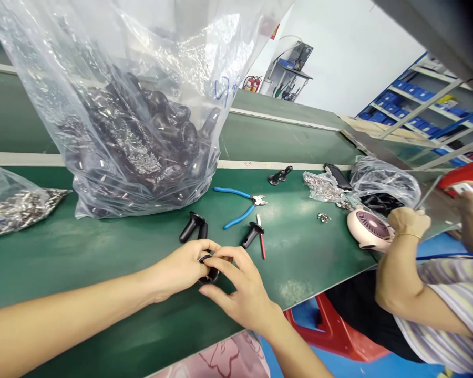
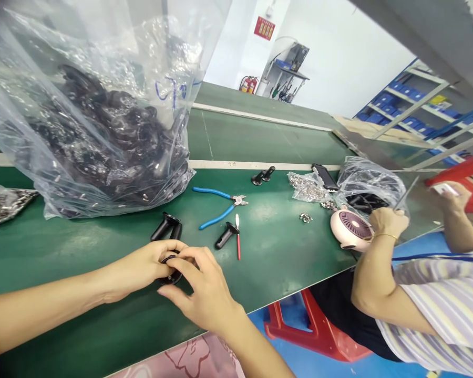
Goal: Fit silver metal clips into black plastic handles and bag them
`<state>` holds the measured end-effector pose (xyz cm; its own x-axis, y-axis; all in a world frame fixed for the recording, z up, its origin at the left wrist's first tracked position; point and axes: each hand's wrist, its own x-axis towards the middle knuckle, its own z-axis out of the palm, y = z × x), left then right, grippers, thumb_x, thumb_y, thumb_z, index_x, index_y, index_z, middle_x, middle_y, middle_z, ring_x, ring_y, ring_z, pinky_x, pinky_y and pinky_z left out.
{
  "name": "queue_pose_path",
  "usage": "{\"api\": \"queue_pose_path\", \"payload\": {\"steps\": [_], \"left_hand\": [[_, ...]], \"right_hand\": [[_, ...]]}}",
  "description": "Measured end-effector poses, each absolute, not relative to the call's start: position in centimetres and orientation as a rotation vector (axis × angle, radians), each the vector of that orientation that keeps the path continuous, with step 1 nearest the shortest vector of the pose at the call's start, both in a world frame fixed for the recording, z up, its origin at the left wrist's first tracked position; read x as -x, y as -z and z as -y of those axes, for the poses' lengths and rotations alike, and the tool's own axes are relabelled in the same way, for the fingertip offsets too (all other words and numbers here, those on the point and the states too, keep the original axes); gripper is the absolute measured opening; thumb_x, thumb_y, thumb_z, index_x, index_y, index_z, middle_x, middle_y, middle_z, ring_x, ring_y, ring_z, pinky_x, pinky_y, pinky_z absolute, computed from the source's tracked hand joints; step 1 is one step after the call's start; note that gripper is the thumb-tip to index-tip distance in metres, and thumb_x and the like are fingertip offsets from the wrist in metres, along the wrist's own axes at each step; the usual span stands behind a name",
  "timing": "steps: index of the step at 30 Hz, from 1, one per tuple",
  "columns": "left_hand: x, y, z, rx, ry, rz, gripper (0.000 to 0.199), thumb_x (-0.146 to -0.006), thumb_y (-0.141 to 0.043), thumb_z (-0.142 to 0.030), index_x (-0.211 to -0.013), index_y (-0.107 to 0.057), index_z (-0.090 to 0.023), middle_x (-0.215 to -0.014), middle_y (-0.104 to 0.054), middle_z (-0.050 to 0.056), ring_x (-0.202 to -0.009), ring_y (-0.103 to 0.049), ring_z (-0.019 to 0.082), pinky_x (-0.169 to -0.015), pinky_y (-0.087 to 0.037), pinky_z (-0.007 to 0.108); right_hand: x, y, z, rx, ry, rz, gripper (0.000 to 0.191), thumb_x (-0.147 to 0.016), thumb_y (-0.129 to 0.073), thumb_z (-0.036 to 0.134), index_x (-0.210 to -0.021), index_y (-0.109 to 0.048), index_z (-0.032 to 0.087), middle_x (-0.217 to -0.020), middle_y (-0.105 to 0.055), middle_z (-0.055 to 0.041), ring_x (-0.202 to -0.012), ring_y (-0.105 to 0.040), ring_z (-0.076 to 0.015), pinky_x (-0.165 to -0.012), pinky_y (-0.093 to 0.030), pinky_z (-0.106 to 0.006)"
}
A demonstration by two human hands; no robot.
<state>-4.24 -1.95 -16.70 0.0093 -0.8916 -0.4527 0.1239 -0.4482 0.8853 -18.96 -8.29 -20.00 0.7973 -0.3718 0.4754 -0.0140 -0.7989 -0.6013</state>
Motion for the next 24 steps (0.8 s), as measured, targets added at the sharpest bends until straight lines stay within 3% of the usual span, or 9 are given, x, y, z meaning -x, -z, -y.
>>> {"api": "queue_pose_path", "payload": {"steps": [5,10,15,21,24], "left_hand": [[4.2,17.1,1.9,-1.389,1.516,0.913,0.035,-0.067,-0.046,-0.008,-0.100,-0.057,-0.017,-0.103,-0.062,0.002,-0.103,-0.053,0.019,-0.086,-0.038,0.028],[3.4,19.2,0.5,-1.230,1.551,0.911,0.044,-0.077,-0.044,-0.018,-0.119,-0.051,-0.022,-0.121,-0.057,0.002,-0.115,-0.048,0.023,-0.093,-0.036,0.034],[3.0,21.3,-1.3,-1.209,1.497,0.934,0.047,-0.086,-0.042,-0.027,-0.133,-0.041,-0.024,-0.144,-0.039,0.001,-0.135,-0.027,0.022,-0.112,-0.019,0.036],[2.1,21.4,-1.8,-1.181,1.505,1.174,0.060,-0.087,-0.049,-0.036,-0.141,-0.027,-0.022,-0.150,-0.026,0.005,-0.137,-0.023,0.023,-0.114,-0.017,0.039],[1.7,21.5,-1.6,-1.170,1.476,1.325,0.066,-0.085,-0.052,-0.028,-0.143,-0.021,-0.021,-0.151,-0.022,0.007,-0.138,-0.021,0.024,-0.114,-0.019,0.040]], "right_hand": [[19.0,20.1,8.9,2.361,0.821,-0.305,0.034,-0.077,-0.070,0.030,-0.108,-0.061,0.019,-0.100,-0.058,-0.0078,-0.089,-0.053,-0.0176,-0.078,-0.049,-0.033],[19.0,20.0,8.9,2.347,0.809,-0.305,0.035,-0.077,-0.069,0.032,-0.109,-0.060,0.021,-0.101,-0.057,-0.0070,-0.088,-0.053,-0.0170,-0.078,-0.049,-0.034],[18.8,20.1,8.7,2.333,0.778,-0.297,0.035,-0.077,-0.068,0.033,-0.109,-0.060,0.022,-0.101,-0.056,-0.0072,-0.091,-0.053,-0.0181,-0.078,-0.050,-0.034],[18.7,19.7,8.6,2.246,0.694,-0.316,0.038,-0.076,-0.070,0.030,-0.110,-0.058,0.021,-0.106,-0.054,-0.0081,-0.099,-0.055,-0.0187,-0.086,-0.051,-0.034],[19.0,19.4,8.6,2.201,0.624,-0.263,0.043,-0.075,-0.070,0.030,-0.114,-0.056,0.019,-0.109,-0.053,-0.0092,-0.100,-0.055,-0.0184,-0.085,-0.052,-0.032]]}}
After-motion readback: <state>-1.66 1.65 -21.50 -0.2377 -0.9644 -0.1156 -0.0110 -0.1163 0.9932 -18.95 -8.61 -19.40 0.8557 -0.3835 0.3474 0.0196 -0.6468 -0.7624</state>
